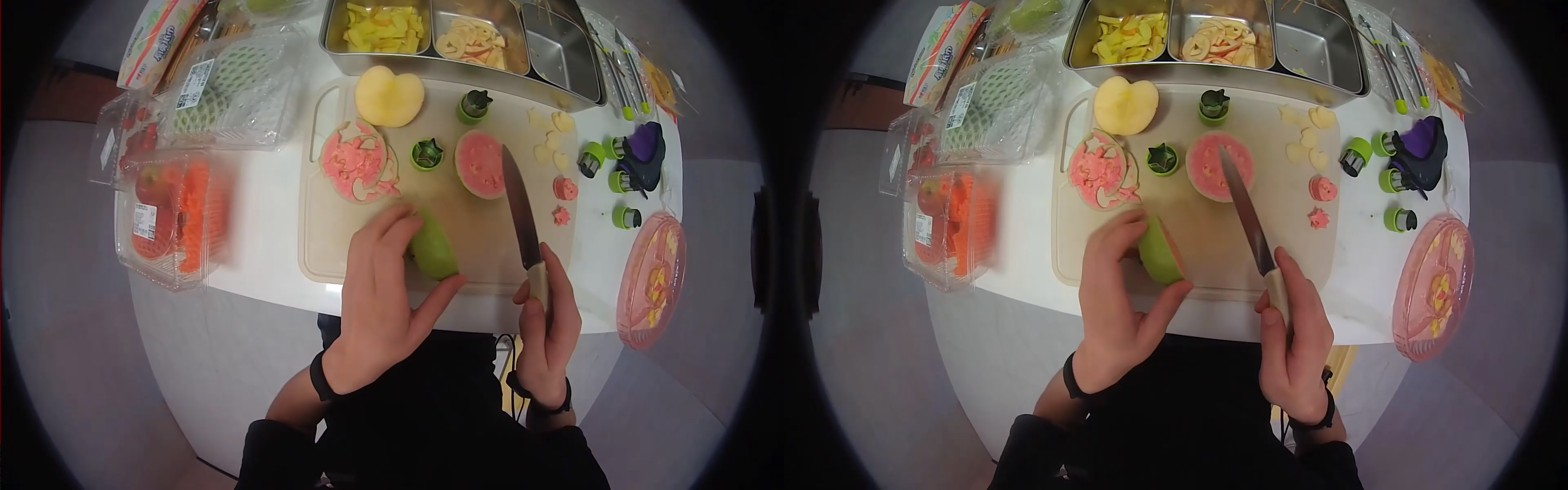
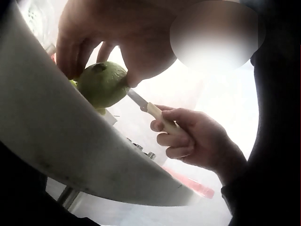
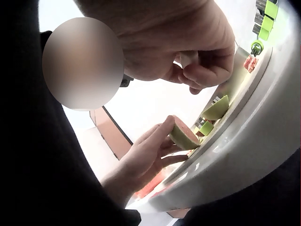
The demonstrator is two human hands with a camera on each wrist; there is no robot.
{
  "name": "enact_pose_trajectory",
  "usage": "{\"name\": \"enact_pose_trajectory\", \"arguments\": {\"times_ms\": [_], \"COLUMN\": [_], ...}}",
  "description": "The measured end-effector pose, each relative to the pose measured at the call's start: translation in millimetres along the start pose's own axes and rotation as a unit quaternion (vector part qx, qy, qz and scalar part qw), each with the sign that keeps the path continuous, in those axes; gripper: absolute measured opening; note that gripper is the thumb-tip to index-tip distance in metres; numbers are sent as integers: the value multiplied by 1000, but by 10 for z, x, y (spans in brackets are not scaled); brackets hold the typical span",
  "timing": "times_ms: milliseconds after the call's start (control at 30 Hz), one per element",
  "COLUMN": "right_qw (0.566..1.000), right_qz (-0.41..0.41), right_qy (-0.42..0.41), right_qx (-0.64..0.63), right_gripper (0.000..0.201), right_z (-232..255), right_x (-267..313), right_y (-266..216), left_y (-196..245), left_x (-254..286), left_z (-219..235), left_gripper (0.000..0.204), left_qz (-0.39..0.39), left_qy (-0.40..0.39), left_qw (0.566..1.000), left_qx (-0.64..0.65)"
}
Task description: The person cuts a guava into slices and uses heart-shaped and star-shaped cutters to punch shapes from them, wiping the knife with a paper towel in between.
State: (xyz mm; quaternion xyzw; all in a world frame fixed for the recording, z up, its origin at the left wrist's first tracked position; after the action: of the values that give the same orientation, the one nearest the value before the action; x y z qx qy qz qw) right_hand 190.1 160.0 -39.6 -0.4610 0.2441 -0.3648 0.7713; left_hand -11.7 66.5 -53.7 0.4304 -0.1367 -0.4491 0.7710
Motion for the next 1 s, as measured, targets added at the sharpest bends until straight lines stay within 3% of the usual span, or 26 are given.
{"name": "enact_pose_trajectory", "arguments": {"times_ms": [100, 200, 400, 600, 800, 1000], "right_qw": [996, 998, 989, 984, 970, 949], "right_qz": [77, 45, 133, 126, 161, 209], "right_qy": [-15, -38, -49, -102, -94, -35], "right_qx": [36, 12, 48, 72, 155, 232], "right_gripper": [53, 54, 65, 68, 72, 76], "right_z": [-48, -77, -140, -154, -170, -230], "right_x": [-27, -19, -73, -39, 31, 84], "right_y": [-11, -53, -180, -374, -483, -473], "left_y": [-45, -16, 14, -6, -10, -4], "left_x": [3, -4, 36, 47, 67, 69], "left_z": [-8, 19, 4, 10, -1, -38], "left_gripper": [70, 64, 46, 33, 29, 35], "left_qz": [0, -48, -49, -54, -66, -103], "left_qy": [29, 28, 21, 45, 58, 92], "left_qw": [998, 998, 998, 997, 996, 990], "left_qx": [63, 21, 35, 13, 17, 32]}}
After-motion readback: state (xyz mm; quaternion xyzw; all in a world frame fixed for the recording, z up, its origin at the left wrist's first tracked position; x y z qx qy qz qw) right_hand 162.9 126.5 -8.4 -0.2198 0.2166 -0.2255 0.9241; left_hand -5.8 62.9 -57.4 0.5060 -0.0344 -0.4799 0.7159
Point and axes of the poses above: each hand's wrist, its own x-axis away from the middle knuckle, its own z-axis out of the back of the hand, y = z × x, the point moved 4 cm from there along -x, towards the middle knuckle, and after that the axes turned 8 degrees about z, right-handed, at the moved point
